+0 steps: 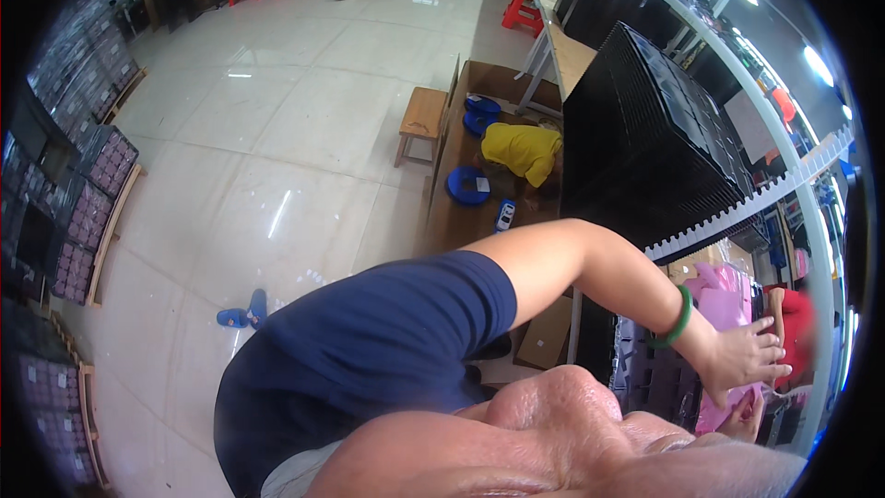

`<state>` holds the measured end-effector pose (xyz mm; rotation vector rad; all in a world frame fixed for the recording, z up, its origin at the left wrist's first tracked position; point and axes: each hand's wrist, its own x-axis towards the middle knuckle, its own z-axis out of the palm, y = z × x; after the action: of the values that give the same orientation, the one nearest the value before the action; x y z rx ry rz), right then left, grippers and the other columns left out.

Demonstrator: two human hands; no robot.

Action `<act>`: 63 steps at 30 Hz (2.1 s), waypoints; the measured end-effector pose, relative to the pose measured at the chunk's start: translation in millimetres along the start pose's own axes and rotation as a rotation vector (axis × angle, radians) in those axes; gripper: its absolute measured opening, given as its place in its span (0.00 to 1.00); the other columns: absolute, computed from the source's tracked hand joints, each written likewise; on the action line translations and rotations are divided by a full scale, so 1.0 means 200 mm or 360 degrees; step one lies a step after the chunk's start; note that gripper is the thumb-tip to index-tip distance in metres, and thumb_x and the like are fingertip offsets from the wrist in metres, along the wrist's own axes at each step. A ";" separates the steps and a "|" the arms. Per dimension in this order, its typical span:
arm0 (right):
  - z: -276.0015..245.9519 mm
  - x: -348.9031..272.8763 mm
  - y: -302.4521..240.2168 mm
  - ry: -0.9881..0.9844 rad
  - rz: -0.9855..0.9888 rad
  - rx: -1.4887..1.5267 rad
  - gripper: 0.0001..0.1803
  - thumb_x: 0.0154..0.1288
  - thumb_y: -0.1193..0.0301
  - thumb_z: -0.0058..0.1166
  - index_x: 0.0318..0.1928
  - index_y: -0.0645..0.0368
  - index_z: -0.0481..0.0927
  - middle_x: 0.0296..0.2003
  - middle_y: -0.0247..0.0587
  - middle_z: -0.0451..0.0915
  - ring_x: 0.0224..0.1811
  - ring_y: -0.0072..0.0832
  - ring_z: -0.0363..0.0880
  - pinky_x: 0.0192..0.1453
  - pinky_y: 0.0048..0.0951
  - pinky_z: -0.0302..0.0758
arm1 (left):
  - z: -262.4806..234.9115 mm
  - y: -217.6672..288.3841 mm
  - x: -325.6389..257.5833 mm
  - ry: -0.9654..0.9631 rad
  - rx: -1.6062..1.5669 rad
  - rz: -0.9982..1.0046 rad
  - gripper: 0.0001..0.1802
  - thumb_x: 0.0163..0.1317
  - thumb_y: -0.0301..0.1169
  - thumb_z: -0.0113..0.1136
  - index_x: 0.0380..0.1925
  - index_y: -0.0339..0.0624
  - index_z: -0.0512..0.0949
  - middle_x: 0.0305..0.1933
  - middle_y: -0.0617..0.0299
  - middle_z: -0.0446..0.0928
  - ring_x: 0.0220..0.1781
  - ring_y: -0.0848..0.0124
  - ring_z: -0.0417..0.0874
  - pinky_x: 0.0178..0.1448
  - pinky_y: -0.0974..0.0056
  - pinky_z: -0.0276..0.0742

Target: The recorder is seen assembling plastic components by applying foam pads to a black plastic tray.

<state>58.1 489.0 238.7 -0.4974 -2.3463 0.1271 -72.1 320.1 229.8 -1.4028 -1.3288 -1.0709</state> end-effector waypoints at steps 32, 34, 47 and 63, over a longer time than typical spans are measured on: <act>-0.28 -0.96 -0.17 0.0202 0.0059 0.0205 0.13 0.60 0.80 0.60 0.46 0.58 0.87 0.42 0.42 0.86 0.44 0.29 0.85 0.48 0.26 0.79 | -0.52 -0.25 -0.54 -0.0837 0.0038 0.0046 0.23 0.54 0.16 0.58 0.47 0.52 0.87 0.56 0.66 0.83 0.63 0.65 0.79 0.67 0.58 0.74; -0.26 -1.07 -0.20 0.0220 0.0141 0.0209 0.13 0.60 0.80 0.60 0.46 0.58 0.87 0.43 0.42 0.86 0.46 0.30 0.86 0.49 0.27 0.79 | -0.54 -0.24 -0.61 -0.0924 0.0001 -0.0004 0.23 0.55 0.16 0.56 0.47 0.51 0.87 0.56 0.69 0.83 0.63 0.65 0.79 0.66 0.59 0.75; -0.15 -0.66 0.17 0.0431 0.0293 0.0039 0.14 0.62 0.70 0.56 0.46 0.54 0.88 0.40 0.45 0.87 0.41 0.35 0.88 0.48 0.34 0.82 | -0.08 -0.55 -0.19 -0.0862 -0.0337 -0.0696 0.20 0.59 0.33 0.58 0.51 0.53 0.86 0.39 0.56 0.88 0.36 0.68 0.88 0.42 0.65 0.79; -0.21 -1.23 -0.27 0.0257 0.0236 0.0098 0.16 0.56 0.81 0.58 0.46 0.57 0.85 0.47 0.43 0.84 0.49 0.39 0.85 0.53 0.35 0.82 | -0.60 -0.23 -0.54 -0.1149 -0.0465 -0.0331 0.30 0.48 0.13 0.50 0.52 0.45 0.83 0.58 0.62 0.83 0.59 0.62 0.82 0.65 0.62 0.73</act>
<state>233.6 340.7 124.7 -0.6276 -2.1407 0.2195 -124.1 181.1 153.4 -2.0196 -1.9154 -0.9487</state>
